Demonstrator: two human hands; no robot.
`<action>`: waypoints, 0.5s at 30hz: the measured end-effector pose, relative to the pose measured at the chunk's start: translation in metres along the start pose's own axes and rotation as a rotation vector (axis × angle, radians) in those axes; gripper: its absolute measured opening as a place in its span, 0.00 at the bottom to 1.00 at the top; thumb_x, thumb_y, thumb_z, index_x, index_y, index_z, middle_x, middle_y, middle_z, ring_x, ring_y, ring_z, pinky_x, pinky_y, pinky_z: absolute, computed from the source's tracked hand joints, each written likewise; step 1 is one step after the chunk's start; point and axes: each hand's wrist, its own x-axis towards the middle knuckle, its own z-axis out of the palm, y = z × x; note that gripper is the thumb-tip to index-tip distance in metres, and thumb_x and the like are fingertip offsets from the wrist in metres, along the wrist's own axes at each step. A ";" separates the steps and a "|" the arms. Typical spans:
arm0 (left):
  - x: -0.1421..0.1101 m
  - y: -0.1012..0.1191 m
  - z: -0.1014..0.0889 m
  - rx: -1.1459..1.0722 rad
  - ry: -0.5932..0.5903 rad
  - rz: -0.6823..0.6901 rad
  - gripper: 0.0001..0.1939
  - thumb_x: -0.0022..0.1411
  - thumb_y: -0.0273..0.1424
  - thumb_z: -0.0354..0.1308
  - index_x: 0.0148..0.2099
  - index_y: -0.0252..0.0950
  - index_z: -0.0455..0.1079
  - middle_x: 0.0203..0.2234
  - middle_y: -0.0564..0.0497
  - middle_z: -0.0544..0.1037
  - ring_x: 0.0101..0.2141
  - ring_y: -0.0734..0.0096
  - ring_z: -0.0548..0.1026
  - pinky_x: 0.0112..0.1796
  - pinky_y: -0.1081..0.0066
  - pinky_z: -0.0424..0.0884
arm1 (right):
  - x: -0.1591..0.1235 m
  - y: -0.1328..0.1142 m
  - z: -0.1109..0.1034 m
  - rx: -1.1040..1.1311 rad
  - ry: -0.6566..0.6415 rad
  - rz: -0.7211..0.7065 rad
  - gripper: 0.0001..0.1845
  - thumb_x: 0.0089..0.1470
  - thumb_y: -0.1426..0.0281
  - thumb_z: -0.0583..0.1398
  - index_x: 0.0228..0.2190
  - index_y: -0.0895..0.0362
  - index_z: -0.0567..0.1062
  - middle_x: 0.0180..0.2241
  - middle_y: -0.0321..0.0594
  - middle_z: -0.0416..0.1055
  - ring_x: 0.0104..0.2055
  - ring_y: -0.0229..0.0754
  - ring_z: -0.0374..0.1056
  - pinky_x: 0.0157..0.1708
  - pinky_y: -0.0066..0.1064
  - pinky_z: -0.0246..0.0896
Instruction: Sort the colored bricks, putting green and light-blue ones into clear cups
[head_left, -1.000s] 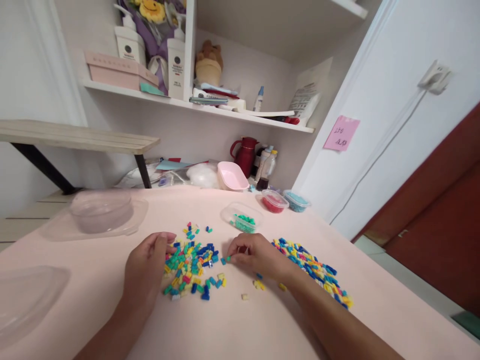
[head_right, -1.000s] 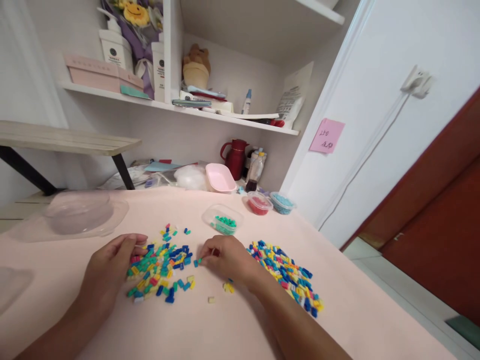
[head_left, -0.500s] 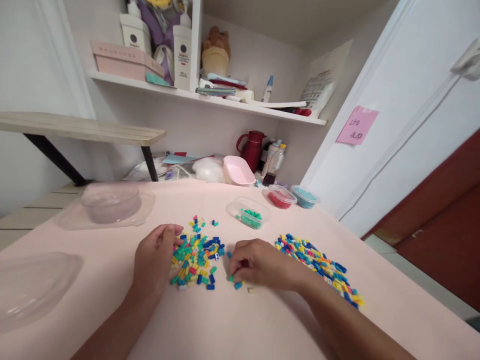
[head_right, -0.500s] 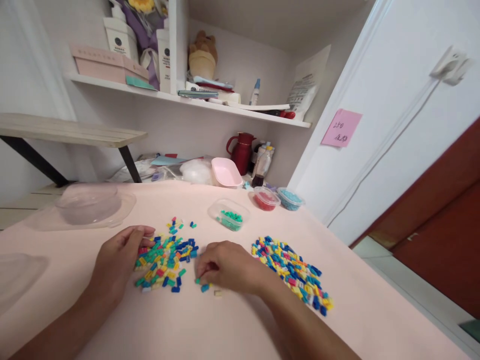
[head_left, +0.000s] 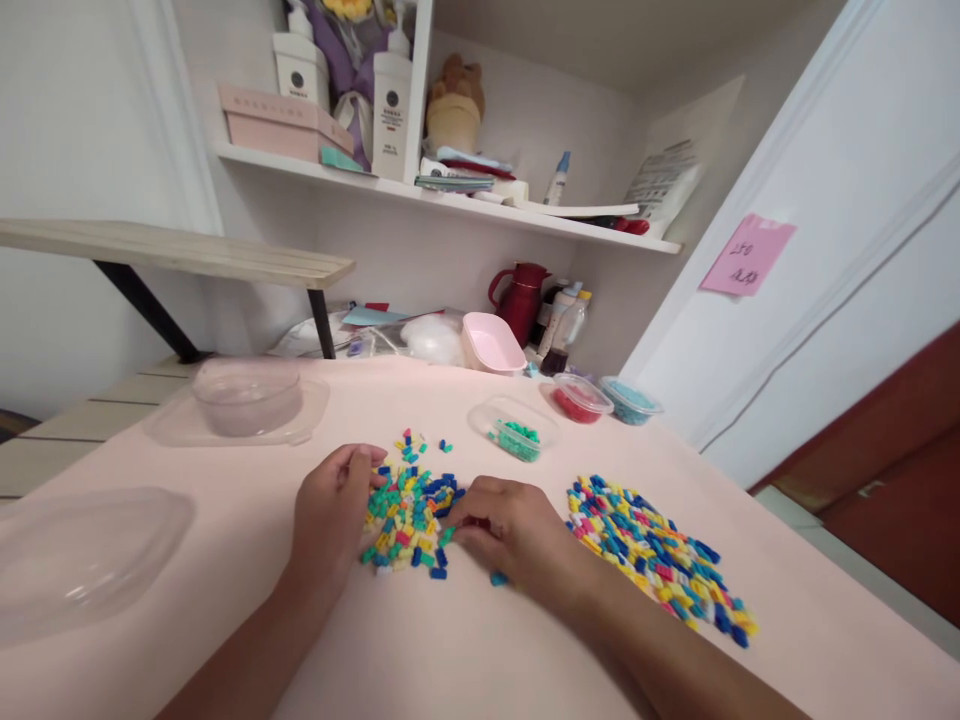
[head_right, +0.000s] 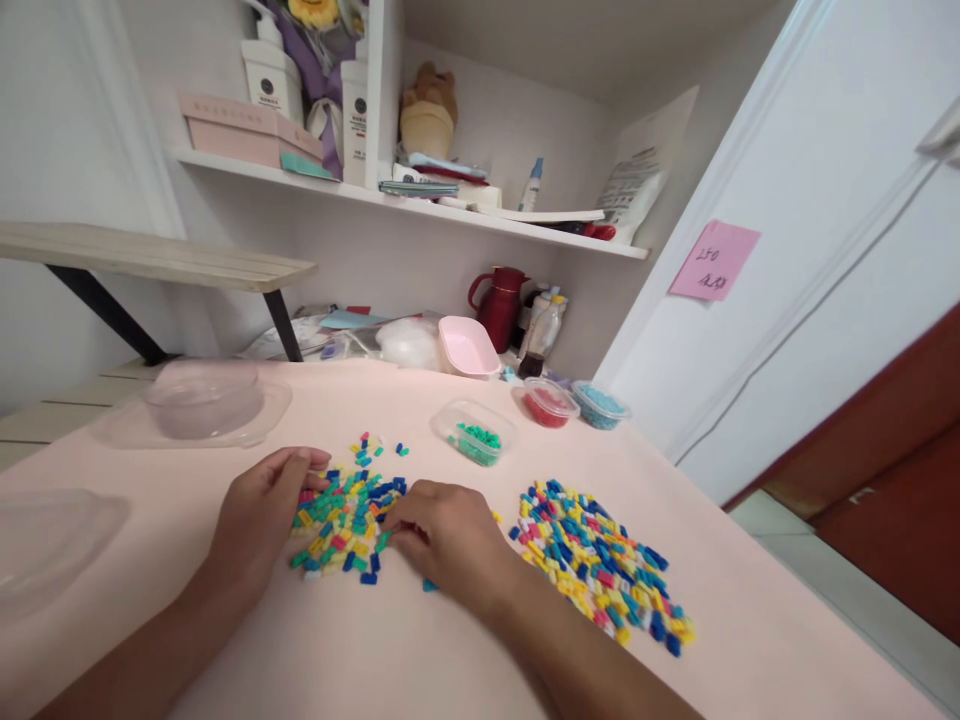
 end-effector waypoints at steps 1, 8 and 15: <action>0.000 0.000 0.000 0.002 -0.002 0.005 0.17 0.57 0.44 0.52 0.36 0.39 0.76 0.25 0.51 0.79 0.29 0.64 0.77 0.26 0.71 0.67 | 0.000 0.001 0.000 -0.007 -0.014 -0.002 0.11 0.55 0.77 0.61 0.36 0.52 0.80 0.34 0.37 0.76 0.35 0.38 0.71 0.37 0.25 0.62; 0.000 0.001 0.000 -0.002 0.001 0.024 0.16 0.57 0.43 0.52 0.34 0.39 0.76 0.24 0.51 0.80 0.30 0.63 0.78 0.29 0.70 0.68 | 0.000 0.003 0.005 -0.043 -0.062 0.009 0.11 0.55 0.76 0.62 0.37 0.51 0.80 0.34 0.36 0.75 0.36 0.37 0.70 0.38 0.24 0.61; 0.001 -0.001 0.000 0.019 -0.006 0.007 0.16 0.57 0.44 0.52 0.35 0.41 0.76 0.24 0.52 0.79 0.30 0.64 0.77 0.28 0.71 0.67 | 0.001 0.006 0.007 0.007 -0.086 0.051 0.08 0.50 0.76 0.65 0.33 0.53 0.79 0.34 0.35 0.73 0.35 0.37 0.69 0.36 0.24 0.60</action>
